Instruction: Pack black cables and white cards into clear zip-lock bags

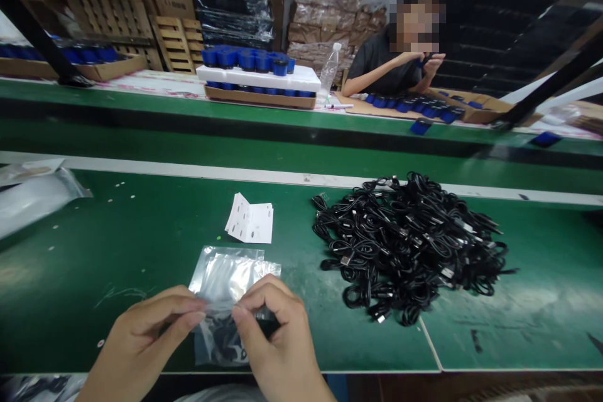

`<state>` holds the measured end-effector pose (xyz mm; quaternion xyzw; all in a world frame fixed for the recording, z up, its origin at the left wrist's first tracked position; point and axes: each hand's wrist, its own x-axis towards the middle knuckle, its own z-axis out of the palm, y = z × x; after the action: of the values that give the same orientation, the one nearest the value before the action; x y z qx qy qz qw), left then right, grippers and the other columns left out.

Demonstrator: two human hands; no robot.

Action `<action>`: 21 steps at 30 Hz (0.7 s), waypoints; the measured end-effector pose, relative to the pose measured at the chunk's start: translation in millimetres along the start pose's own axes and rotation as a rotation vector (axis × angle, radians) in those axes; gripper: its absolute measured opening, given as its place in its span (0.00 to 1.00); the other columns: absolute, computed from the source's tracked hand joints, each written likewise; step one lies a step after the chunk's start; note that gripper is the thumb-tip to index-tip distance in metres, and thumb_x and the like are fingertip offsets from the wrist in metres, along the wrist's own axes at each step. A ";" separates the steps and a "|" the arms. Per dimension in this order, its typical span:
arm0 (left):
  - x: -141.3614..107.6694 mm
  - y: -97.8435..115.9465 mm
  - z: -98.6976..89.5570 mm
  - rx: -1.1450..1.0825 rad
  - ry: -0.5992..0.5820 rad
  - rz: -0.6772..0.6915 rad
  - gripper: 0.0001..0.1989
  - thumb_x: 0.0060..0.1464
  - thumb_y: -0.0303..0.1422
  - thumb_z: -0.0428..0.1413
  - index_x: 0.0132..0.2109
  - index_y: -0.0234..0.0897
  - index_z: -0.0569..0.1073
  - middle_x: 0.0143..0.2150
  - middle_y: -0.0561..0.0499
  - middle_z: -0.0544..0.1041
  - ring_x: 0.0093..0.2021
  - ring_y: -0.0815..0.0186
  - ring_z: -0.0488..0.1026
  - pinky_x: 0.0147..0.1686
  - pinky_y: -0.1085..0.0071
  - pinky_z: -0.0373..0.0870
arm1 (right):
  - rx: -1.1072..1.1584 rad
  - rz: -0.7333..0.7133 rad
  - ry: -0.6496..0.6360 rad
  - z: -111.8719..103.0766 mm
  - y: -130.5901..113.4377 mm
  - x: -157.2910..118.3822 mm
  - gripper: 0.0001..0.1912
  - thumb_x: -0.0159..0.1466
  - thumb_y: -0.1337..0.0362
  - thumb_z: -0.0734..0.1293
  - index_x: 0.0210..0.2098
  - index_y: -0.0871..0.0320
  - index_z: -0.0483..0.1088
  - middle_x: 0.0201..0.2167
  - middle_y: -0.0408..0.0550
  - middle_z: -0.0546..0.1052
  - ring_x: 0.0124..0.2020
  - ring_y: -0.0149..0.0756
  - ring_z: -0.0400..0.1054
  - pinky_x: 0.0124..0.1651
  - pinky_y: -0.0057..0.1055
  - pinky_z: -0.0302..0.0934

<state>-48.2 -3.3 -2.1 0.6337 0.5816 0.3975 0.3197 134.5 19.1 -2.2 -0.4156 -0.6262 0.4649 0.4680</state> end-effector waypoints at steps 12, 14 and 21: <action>1.4 9.7 2.9 -0.022 -0.112 -0.029 0.08 0.55 0.34 0.55 0.30 0.41 0.77 0.26 0.55 0.76 0.27 0.71 0.74 0.27 0.80 0.68 | -0.024 0.096 -0.112 1.0 -5.3 4.1 0.07 0.61 0.69 0.64 0.26 0.59 0.70 0.25 0.43 0.72 0.29 0.32 0.66 0.35 0.27 0.59; 2.3 10.1 3.6 -0.010 -0.131 -0.045 0.09 0.56 0.34 0.55 0.29 0.41 0.77 0.25 0.55 0.76 0.27 0.71 0.73 0.27 0.80 0.68 | -0.037 0.084 -0.110 1.6 -5.0 3.3 0.08 0.61 0.69 0.64 0.25 0.58 0.69 0.25 0.43 0.71 0.29 0.32 0.66 0.35 0.27 0.58; 1.7 11.1 9.3 0.020 -0.100 -0.021 0.11 0.56 0.33 0.54 0.27 0.39 0.74 0.24 0.56 0.73 0.26 0.72 0.72 0.27 0.80 0.67 | -0.073 0.094 -0.068 6.6 -2.0 0.5 0.07 0.59 0.70 0.64 0.24 0.58 0.67 0.24 0.42 0.69 0.28 0.31 0.65 0.32 0.26 0.58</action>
<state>-34.7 -2.4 3.4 0.6501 0.5753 0.3559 0.3460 127.9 17.9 -0.9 -0.4454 -0.6382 0.4771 0.4083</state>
